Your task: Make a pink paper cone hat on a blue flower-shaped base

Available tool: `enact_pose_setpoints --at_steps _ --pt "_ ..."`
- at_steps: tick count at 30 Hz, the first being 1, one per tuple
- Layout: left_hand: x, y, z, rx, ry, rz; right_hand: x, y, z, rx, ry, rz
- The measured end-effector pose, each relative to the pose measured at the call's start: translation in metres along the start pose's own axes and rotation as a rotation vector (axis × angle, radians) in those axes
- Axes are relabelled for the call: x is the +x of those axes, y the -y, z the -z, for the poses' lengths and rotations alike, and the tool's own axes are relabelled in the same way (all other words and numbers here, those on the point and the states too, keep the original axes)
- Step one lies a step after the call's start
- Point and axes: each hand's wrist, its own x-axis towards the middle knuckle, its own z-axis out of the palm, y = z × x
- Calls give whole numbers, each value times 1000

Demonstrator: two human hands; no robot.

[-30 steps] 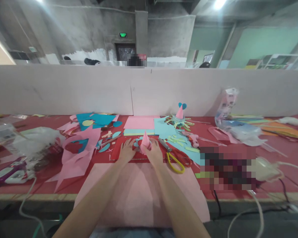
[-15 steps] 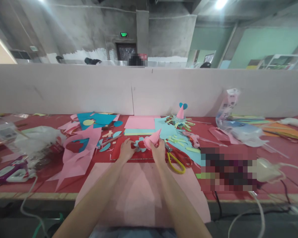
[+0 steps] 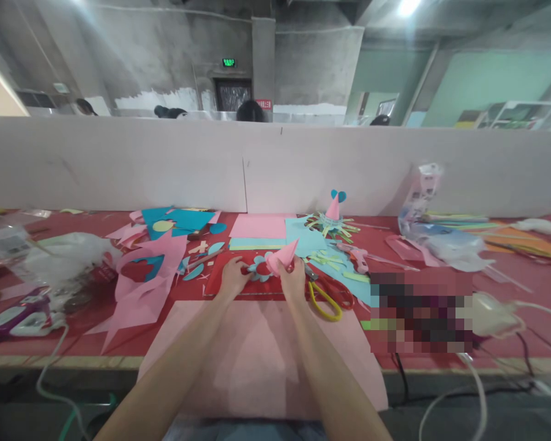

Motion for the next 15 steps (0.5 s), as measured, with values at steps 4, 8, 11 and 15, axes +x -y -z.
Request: enact_pose_setpoints --at_steps 4,8,11,15 --pt "3 3 -1 -48 -34 -7 1 -1 0 -47 -15 11" --pt "7 4 4 -253 -149 38 -1 1 1 -85 -4 31" --pt "9 4 13 -428 -218 100 -5 4 -1 -103 69 81" --pt "13 8 24 -566 -330 178 -10 5 -4 -85 181 100"
